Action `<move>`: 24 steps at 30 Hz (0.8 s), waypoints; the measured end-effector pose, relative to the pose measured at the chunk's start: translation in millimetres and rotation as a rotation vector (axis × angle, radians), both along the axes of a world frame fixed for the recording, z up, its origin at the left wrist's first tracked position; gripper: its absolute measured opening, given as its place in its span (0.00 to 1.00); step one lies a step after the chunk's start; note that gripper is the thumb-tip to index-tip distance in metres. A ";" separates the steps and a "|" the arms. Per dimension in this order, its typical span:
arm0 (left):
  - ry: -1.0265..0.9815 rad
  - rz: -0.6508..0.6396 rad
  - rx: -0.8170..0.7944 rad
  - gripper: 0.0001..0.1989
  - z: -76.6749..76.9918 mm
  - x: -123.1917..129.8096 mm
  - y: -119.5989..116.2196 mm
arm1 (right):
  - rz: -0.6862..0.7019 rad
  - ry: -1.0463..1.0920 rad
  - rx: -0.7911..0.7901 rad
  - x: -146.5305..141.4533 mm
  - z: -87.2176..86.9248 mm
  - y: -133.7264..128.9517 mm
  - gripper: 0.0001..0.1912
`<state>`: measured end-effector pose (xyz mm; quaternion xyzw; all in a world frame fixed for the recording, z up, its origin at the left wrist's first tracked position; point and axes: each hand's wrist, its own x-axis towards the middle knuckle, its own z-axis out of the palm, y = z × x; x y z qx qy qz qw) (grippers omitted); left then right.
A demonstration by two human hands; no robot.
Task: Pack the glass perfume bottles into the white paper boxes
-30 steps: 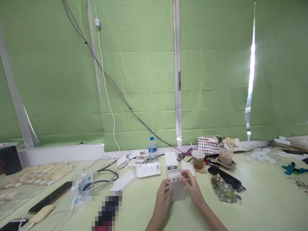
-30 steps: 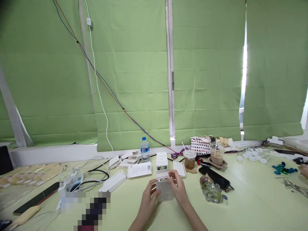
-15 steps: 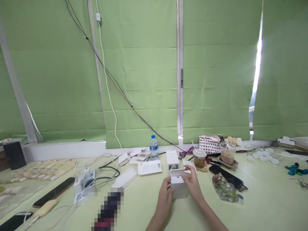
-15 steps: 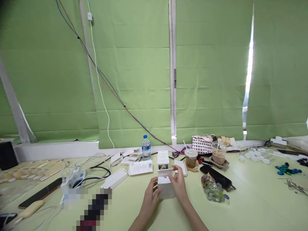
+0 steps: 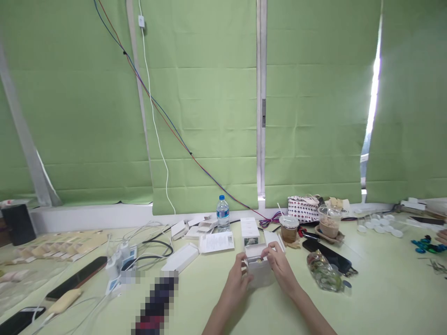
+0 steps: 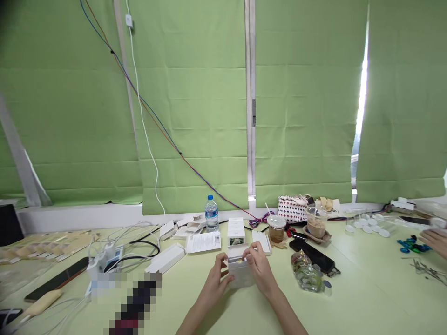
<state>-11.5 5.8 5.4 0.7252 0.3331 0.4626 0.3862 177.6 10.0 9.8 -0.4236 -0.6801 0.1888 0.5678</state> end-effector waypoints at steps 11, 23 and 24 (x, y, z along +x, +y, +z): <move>-0.126 0.041 -0.092 0.15 -3.3 4.1 3.0 | 0.216 0.366 -0.287 2.7 -7.6 14.6 0.23; 0.001 0.114 0.057 0.15 -15.0 3.6 5.0 | 0.258 0.587 -0.387 -2.5 -8.3 7.7 0.22; 0.004 0.115 0.053 0.15 -14.8 3.2 5.4 | 0.259 0.604 -0.392 -2.4 -8.9 8.2 0.22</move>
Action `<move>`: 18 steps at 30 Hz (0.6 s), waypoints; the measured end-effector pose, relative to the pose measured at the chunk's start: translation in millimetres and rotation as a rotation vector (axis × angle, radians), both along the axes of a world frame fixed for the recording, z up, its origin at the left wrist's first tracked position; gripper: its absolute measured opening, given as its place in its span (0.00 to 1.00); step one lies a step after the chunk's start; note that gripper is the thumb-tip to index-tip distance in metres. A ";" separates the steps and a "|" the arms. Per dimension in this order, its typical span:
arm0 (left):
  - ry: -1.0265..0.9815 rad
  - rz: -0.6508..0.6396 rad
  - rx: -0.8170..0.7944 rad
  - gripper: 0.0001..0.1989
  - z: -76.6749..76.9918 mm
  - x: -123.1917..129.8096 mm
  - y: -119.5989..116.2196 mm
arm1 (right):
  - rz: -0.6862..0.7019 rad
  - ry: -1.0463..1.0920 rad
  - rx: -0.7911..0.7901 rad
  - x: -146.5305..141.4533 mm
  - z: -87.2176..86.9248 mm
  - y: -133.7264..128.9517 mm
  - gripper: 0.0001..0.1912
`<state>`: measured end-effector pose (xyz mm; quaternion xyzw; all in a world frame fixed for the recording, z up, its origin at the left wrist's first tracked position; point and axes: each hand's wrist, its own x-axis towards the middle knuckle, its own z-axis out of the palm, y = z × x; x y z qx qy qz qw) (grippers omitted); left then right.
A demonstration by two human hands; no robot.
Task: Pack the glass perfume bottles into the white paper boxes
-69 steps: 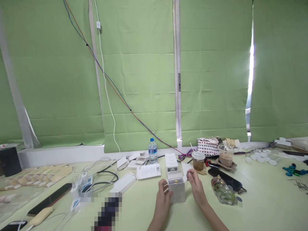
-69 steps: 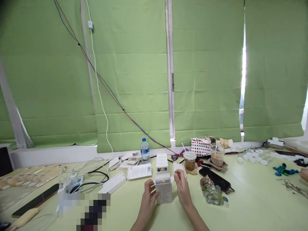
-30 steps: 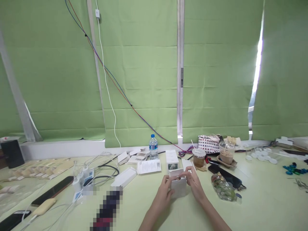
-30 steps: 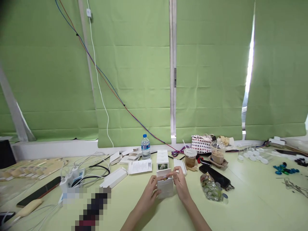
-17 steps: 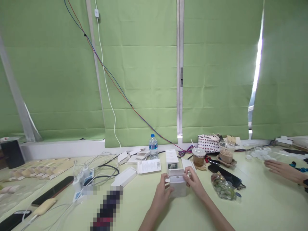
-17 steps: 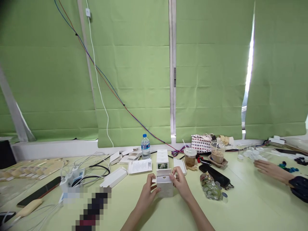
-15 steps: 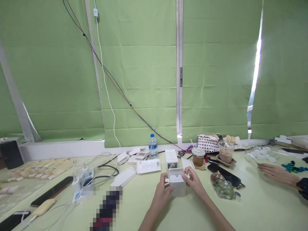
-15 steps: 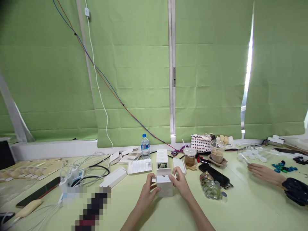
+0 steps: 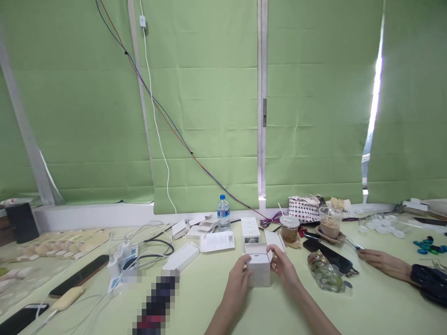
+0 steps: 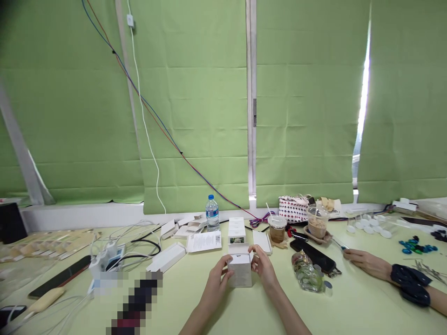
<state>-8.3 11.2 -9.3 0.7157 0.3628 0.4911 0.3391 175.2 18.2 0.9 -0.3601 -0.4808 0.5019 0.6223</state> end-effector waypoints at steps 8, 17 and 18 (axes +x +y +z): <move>-0.141 0.024 -0.062 0.21 -10.5 7.2 0.1 | -0.012 0.039 -0.006 -1.2 -0.6 0.4 0.28; -0.081 0.044 0.001 0.16 -10.0 4.0 0.6 | 0.002 -0.163 0.107 0.6 -0.3 0.8 0.18; -0.072 0.039 0.002 0.17 -9.6 3.4 0.9 | 0.001 -0.176 0.116 0.7 -0.3 1.2 0.17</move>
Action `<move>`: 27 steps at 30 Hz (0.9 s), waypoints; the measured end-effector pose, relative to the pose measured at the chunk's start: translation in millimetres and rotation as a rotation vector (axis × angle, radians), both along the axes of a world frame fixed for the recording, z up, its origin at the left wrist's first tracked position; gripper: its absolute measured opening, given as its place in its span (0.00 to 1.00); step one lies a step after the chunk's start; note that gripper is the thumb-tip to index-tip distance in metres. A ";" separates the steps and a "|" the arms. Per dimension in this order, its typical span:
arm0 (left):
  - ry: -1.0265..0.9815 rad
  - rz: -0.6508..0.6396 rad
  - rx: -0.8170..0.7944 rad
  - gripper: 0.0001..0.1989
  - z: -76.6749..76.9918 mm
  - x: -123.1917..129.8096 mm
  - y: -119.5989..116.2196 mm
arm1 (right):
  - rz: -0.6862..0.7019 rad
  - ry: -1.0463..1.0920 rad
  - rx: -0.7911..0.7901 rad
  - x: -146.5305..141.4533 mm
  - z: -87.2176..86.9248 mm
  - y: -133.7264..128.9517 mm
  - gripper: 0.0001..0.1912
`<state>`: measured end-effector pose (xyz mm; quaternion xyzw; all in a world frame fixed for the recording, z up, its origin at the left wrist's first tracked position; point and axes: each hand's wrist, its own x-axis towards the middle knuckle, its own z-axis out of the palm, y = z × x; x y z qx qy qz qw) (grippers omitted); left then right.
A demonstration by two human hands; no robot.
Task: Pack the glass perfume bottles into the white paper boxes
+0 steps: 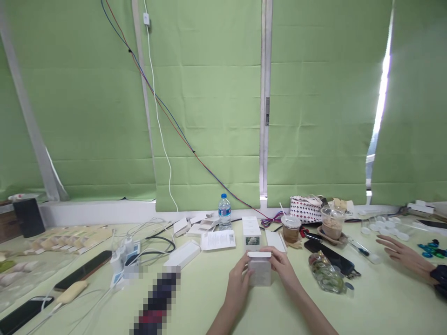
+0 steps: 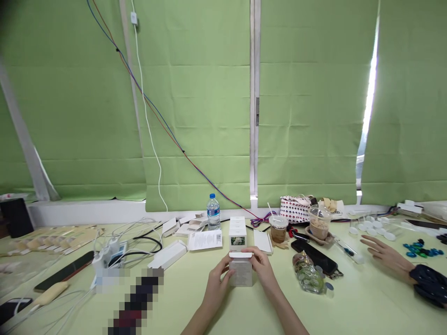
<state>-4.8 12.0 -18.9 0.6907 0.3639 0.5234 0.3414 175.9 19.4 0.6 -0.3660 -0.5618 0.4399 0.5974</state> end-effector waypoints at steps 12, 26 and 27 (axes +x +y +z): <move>-0.082 -0.038 -0.047 0.17 3.6 2.4 2.5 | -0.004 -0.232 0.160 6.3 9.5 -7.4 0.18; -0.150 -0.018 -0.067 0.15 3.9 2.7 0.3 | -0.111 -0.237 0.097 2.8 6.4 -4.5 0.22; -0.142 -0.022 -0.063 0.15 4.9 2.7 -0.7 | -0.114 -0.241 0.096 2.4 6.3 -4.8 0.22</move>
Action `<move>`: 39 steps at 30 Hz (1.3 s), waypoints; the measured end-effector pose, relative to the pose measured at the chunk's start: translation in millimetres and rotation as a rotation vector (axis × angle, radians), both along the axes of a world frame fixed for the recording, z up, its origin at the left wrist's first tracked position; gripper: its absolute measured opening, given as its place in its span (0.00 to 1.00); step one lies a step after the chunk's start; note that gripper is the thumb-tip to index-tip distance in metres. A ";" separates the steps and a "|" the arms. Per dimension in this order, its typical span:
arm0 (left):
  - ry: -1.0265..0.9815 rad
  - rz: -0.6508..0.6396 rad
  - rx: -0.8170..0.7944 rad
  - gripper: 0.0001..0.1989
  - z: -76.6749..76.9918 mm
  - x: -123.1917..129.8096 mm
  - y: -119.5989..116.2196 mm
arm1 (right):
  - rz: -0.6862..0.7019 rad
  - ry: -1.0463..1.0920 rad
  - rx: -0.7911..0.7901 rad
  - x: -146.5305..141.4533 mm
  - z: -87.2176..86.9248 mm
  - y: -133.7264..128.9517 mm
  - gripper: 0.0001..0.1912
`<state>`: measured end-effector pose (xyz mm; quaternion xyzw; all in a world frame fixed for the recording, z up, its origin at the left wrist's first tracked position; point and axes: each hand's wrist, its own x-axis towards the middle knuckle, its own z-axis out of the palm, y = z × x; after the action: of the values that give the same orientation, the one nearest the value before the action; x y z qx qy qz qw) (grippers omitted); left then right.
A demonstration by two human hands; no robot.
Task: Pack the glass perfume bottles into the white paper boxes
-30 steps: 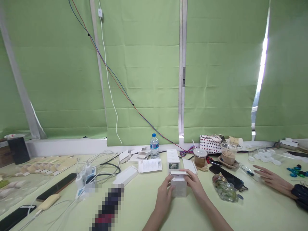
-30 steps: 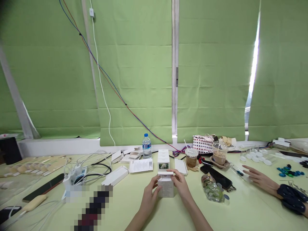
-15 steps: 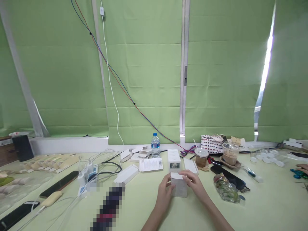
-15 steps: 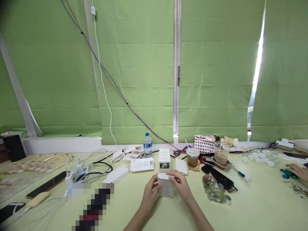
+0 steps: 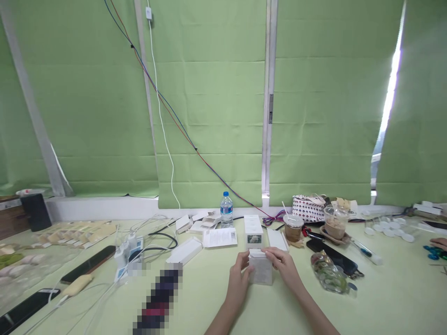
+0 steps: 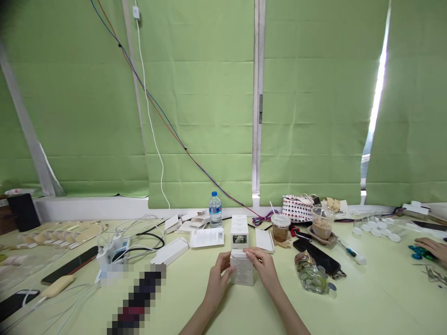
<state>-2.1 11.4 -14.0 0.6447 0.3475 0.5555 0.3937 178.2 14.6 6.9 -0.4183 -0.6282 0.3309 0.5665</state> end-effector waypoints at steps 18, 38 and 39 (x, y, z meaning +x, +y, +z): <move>-0.214 -0.052 -0.068 0.18 7.2 6.6 -5.2 | 0.039 -0.068 0.066 4.6 1.9 -1.5 0.21; -0.258 0.023 -0.172 0.15 20.3 5.9 7.5 | 0.078 -0.099 0.071 8.1 -2.4 2.8 0.21; -0.256 0.020 -0.172 0.14 21.9 5.4 6.7 | 0.082 -0.103 0.067 8.4 -2.0 2.5 0.21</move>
<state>3.3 18.1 7.9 0.5290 0.3470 0.6053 0.4830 186.6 17.1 4.9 -0.3895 -0.6838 0.3104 0.5332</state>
